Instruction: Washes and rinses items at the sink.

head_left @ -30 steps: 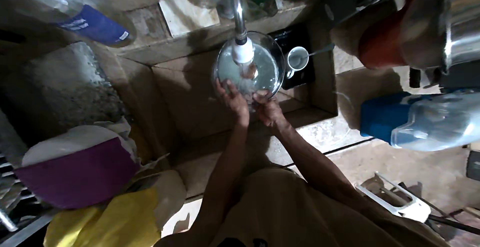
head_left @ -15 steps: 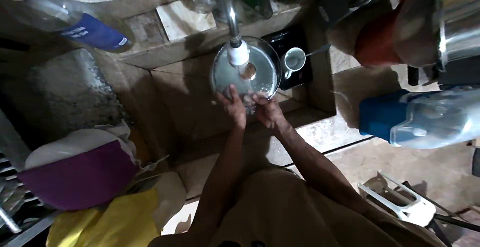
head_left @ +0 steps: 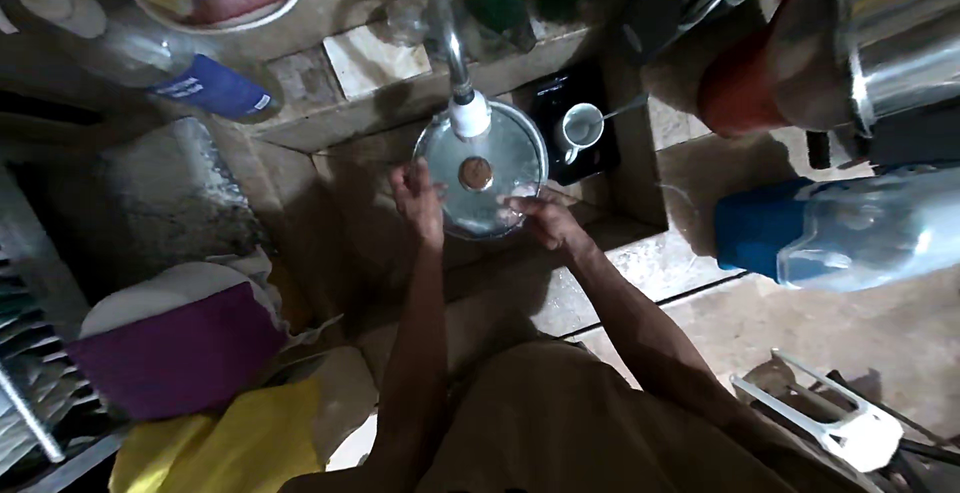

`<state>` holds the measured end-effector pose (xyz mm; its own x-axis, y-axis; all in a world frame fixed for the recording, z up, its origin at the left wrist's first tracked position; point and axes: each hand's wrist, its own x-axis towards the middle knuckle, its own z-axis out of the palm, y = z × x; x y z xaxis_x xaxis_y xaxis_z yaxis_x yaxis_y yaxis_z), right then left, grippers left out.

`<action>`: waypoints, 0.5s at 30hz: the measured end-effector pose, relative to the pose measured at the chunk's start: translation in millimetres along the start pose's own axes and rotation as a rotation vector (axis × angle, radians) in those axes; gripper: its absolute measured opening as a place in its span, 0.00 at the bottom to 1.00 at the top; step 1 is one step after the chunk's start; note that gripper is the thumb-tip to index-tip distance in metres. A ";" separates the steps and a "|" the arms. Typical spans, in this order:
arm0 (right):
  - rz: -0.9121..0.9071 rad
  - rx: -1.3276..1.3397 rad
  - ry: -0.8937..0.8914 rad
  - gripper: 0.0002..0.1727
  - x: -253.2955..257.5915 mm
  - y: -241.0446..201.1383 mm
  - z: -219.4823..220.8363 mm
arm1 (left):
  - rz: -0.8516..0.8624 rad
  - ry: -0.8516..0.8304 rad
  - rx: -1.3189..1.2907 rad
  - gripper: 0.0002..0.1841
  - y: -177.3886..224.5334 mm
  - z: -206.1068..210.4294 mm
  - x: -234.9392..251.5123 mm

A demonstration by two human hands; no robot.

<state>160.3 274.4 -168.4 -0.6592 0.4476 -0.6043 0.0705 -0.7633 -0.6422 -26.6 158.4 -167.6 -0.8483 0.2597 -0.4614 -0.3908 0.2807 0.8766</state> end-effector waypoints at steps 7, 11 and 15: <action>-0.280 -0.441 0.131 0.11 -59.7 -45.7 -27.0 | -0.155 -0.285 0.113 0.26 -14.9 42.2 -24.9; -0.409 -0.848 0.158 0.14 -94.1 -66.6 -16.3 | -0.428 -0.499 -0.043 0.33 -12.0 59.5 -23.9; -0.631 -1.354 0.187 0.10 -124.7 -73.5 -8.6 | -0.569 -0.702 -0.174 0.44 14.4 45.6 -39.3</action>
<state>243.8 278.7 -49.9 -0.7492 0.6603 -0.0528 0.5071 0.5205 -0.6870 17.5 194.4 -143.1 -0.1229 0.6421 -0.7567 -0.7794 0.4095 0.4741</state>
